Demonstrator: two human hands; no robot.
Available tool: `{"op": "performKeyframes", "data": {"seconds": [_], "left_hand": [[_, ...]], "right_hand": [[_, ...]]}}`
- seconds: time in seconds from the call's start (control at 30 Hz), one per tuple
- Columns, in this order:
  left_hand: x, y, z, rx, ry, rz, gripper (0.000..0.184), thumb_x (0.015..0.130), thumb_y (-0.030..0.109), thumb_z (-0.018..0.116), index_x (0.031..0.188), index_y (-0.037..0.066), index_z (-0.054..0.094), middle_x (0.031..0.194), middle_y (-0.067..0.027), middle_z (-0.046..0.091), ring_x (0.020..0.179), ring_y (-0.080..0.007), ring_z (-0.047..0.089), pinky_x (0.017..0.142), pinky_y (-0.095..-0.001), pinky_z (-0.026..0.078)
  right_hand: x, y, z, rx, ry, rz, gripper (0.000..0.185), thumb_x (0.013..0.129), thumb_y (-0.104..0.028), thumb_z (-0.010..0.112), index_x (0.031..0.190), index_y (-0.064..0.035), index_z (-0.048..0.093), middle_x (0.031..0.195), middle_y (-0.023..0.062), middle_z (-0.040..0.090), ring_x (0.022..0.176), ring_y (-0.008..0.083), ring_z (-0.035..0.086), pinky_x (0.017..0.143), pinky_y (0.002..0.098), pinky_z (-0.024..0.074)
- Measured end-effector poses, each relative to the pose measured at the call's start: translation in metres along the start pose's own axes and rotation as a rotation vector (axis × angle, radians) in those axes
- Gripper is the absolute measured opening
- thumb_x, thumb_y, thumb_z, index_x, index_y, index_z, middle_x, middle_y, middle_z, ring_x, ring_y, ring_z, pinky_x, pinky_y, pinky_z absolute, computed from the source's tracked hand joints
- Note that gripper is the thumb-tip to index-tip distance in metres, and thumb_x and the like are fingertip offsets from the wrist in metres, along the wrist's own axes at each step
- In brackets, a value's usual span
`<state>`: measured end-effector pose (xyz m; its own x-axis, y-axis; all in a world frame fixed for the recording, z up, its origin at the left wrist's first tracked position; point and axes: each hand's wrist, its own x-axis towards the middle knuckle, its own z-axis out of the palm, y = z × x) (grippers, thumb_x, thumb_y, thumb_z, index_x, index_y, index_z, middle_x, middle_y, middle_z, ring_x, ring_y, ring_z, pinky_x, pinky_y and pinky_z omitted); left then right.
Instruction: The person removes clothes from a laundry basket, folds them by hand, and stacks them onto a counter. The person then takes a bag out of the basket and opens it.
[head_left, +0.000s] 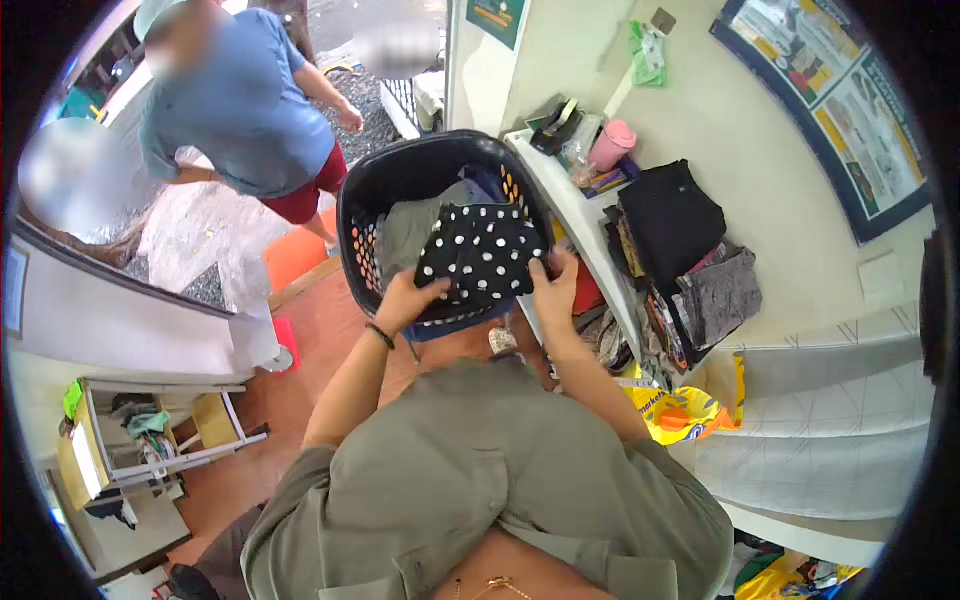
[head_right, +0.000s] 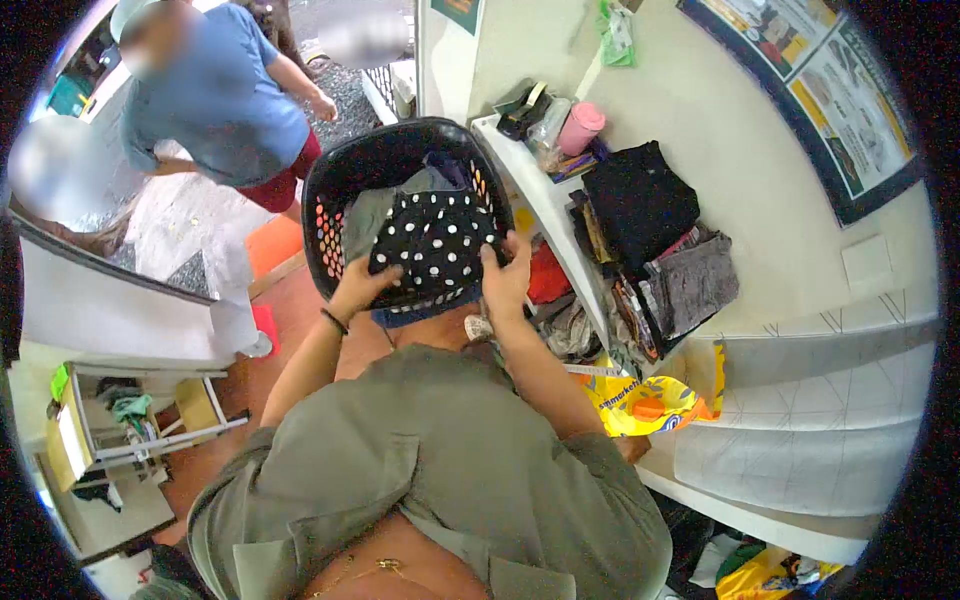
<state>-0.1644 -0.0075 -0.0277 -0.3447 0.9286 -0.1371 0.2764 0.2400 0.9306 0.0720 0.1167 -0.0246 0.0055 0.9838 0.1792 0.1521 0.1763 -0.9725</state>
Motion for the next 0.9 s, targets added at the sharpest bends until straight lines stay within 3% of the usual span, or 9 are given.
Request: {"op": "performKeyframes", "data": {"seconds": [0.1,0.13,0.2,0.33,0.37,0.5,0.63,0.73,0.9], "left_hand": [[-0.009,0.011,0.008,0.324,0.150,0.077,0.044,0.083,0.032,0.073,0.105,-0.005,0.065,0.084,-0.0134,0.072,0.079,-0.0195,0.068,0.073,-0.0347,0.052],[-0.011,0.015,0.010,0.203,0.149,0.052,0.041,0.083,0.029,0.072,0.105,-0.005,0.065,0.085,-0.0125,0.072,0.079,-0.0185,0.068,0.073,-0.0340,0.052],[-0.014,0.020,0.011,-0.036,0.132,-0.005,0.036,0.085,0.024,0.071,0.105,-0.005,0.065,0.085,-0.0108,0.072,0.080,-0.0164,0.067,0.072,-0.0325,0.052],[-0.039,0.065,0.017,-0.536,-0.066,-0.111,0.029,0.089,0.016,0.067,0.112,-0.002,0.063,0.099,-0.0031,0.069,0.085,-0.0098,0.062,0.075,-0.0258,0.050],[-0.045,0.070,0.016,-0.507,-0.129,-0.153,0.030,0.090,0.014,0.066,0.115,-0.002,0.061,0.102,-0.0024,0.068,0.088,-0.0093,0.061,0.077,-0.0256,0.050],[-0.060,0.085,0.019,-0.669,-0.336,-0.273,0.037,0.094,0.009,0.063,0.128,0.000,0.053,0.115,-0.0029,0.064,0.104,-0.0126,0.061,0.090,-0.0287,0.050],[-0.051,0.091,0.024,-0.741,-0.432,-0.175,0.035,0.094,0.010,0.062,0.127,0.001,0.053,0.113,-0.0040,0.064,0.103,-0.0143,0.061,0.090,-0.0299,0.050],[-0.031,0.076,0.028,-0.197,-0.364,0.111,0.028,0.095,0.011,0.061,0.121,0.001,0.054,0.110,-0.0063,0.065,0.101,-0.0139,0.061,0.088,-0.0295,0.050],[-0.003,0.037,0.065,-0.018,-0.101,0.120,0.023,0.093,0.016,0.064,0.112,0.003,0.059,0.095,-0.0087,0.068,0.082,-0.0153,0.065,0.072,-0.0290,0.051]], "right_hand": [[-0.032,0.052,0.014,0.128,0.156,0.278,0.059,0.073,-0.023,0.082,0.114,0.0064,0.052,0.110,0.0142,0.056,0.100,0.0242,0.055,0.090,0.0348,0.0440],[-0.044,0.032,0.003,0.129,-0.007,0.544,0.057,0.071,-0.021,0.083,0.114,0.0038,0.055,0.106,0.0107,0.059,0.095,0.0253,0.056,0.090,0.0347,0.0440],[-0.057,-0.020,-0.004,0.285,-0.290,0.679,0.044,0.080,-0.040,0.075,0.106,-0.0079,0.059,0.093,0.0054,0.063,0.086,0.0184,0.061,0.071,0.0311,0.0473],[-0.035,-0.050,0.000,0.420,-0.722,1.125,0.059,0.082,-0.056,0.070,0.115,-0.0077,0.058,0.104,0.0096,0.065,0.090,0.0226,0.063,0.069,0.0301,0.0461],[-0.032,-0.064,0.001,0.545,-0.674,1.074,0.052,0.088,-0.043,0.067,0.123,-0.0068,0.055,0.114,0.0117,0.064,0.097,0.0259,0.064,0.078,0.0384,0.0512],[-0.017,-0.061,0.002,0.738,-0.429,1.009,0.042,0.093,-0.014,0.058,0.133,-0.0047,0.049,0.122,0.0132,0.061,0.110,0.0312,0.061,0.100,0.0527,0.0468],[0.034,-0.078,-0.020,0.672,-0.261,0.833,0.039,0.089,-0.010,0.062,0.127,-0.0032,0.055,0.123,0.0125,0.061,0.111,0.0306,0.060,0.098,0.0513,0.0477],[0.099,-0.092,-0.070,0.839,-0.166,0.814,0.035,0.086,-0.015,0.066,0.117,0.0014,0.062,0.117,0.0132,0.066,0.108,0.0310,0.061,0.101,0.0491,0.0448],[0.193,-0.138,-0.171,0.884,-0.042,0.544,0.035,0.088,-0.016,0.064,0.119,-0.0009,0.061,0.117,0.0142,0.065,0.109,0.0325,0.062,0.098,0.0494,0.0474]]}}
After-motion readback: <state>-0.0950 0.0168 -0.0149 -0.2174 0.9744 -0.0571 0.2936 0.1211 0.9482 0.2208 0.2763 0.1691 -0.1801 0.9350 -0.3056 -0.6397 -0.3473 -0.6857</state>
